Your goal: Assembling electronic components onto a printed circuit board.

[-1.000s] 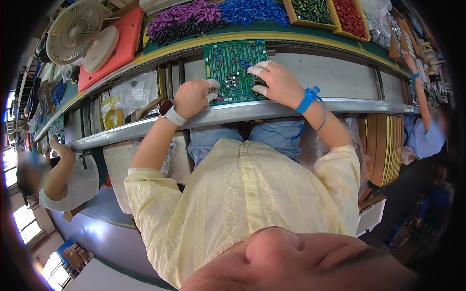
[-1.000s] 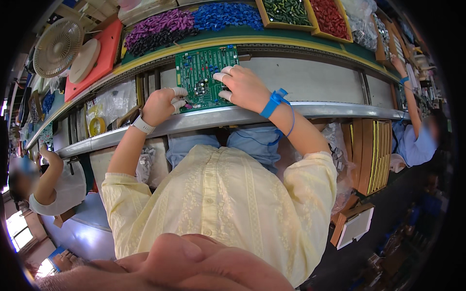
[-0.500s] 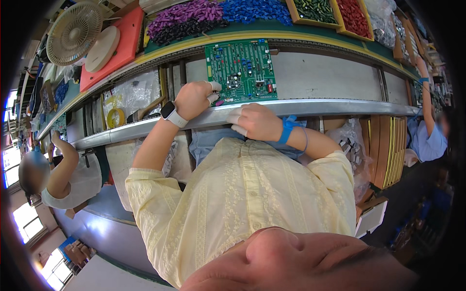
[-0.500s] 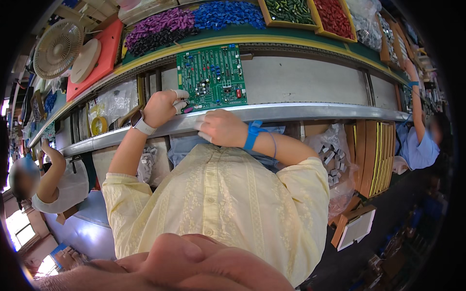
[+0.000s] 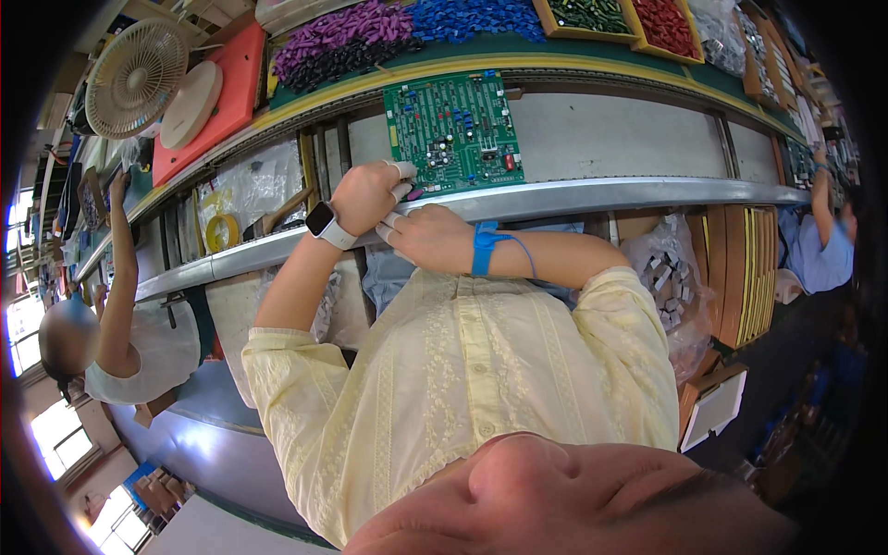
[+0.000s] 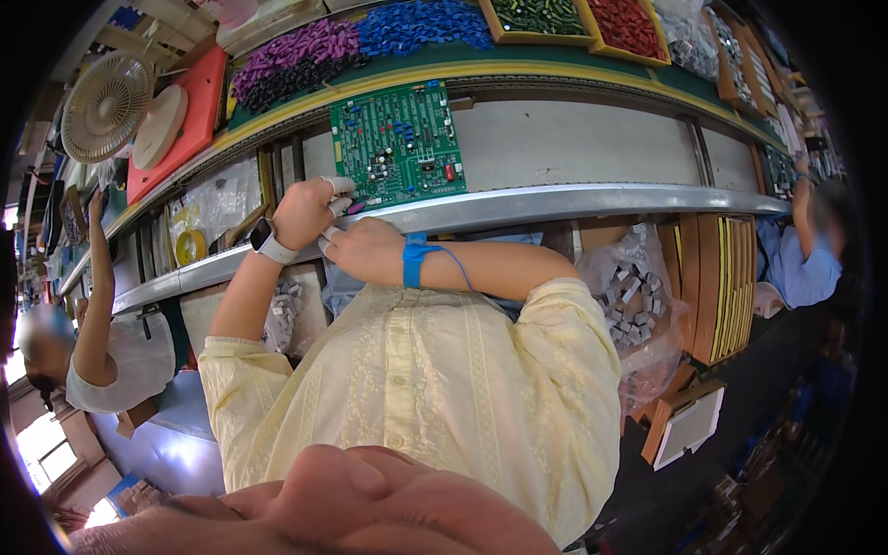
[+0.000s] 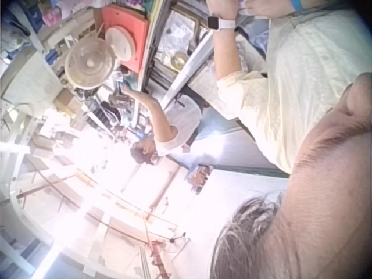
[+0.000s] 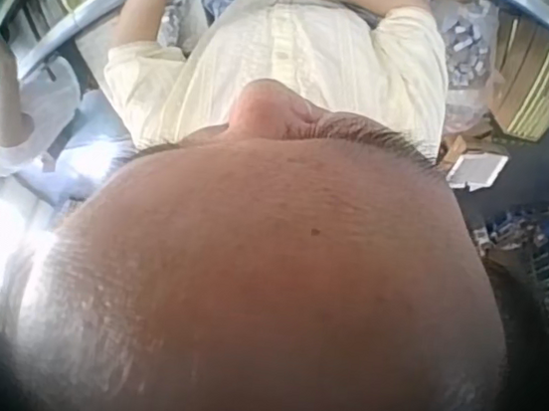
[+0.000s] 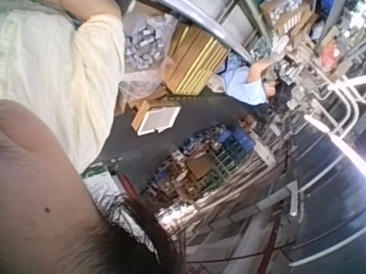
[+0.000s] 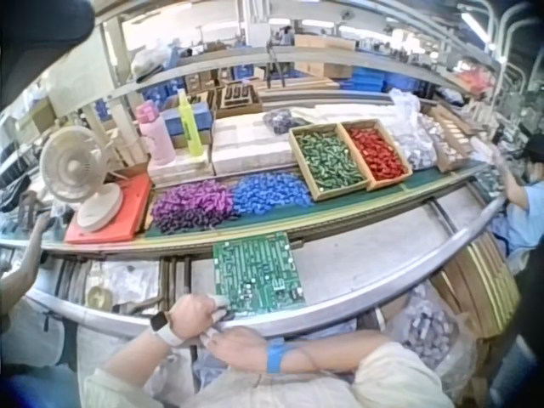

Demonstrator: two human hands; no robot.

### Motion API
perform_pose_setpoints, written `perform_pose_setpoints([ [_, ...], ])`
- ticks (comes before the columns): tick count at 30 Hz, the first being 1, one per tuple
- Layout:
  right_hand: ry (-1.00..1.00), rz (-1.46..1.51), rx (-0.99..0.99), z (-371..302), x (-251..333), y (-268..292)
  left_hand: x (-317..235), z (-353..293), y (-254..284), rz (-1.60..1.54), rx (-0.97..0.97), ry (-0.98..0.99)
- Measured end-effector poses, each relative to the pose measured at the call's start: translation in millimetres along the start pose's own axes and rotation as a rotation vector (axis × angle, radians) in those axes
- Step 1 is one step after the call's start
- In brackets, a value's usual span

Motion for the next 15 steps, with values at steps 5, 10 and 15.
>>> perform_pose_setpoints([
  [5,-0.077,0.007,0.005,5,3,-1,-4,3,1,0.025,0.038,0.017],
  [10,-0.241,0.003,0.061,9,-1,3,1,10,3,-0.042,0.102,0.001],
  [15,-0.310,0.007,0.046,12,-1,4,12,-2,22,-0.336,0.079,0.113],
])
Point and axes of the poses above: each hand's wrist, its own z-axis towards the middle knuckle, its own y-axis out of the back of the hand, x = y × z, the point moved 4 cm from there along z, towards the middle knuckle, and after that the axes turned 2 degrees about -y, right-handed, at the moved point
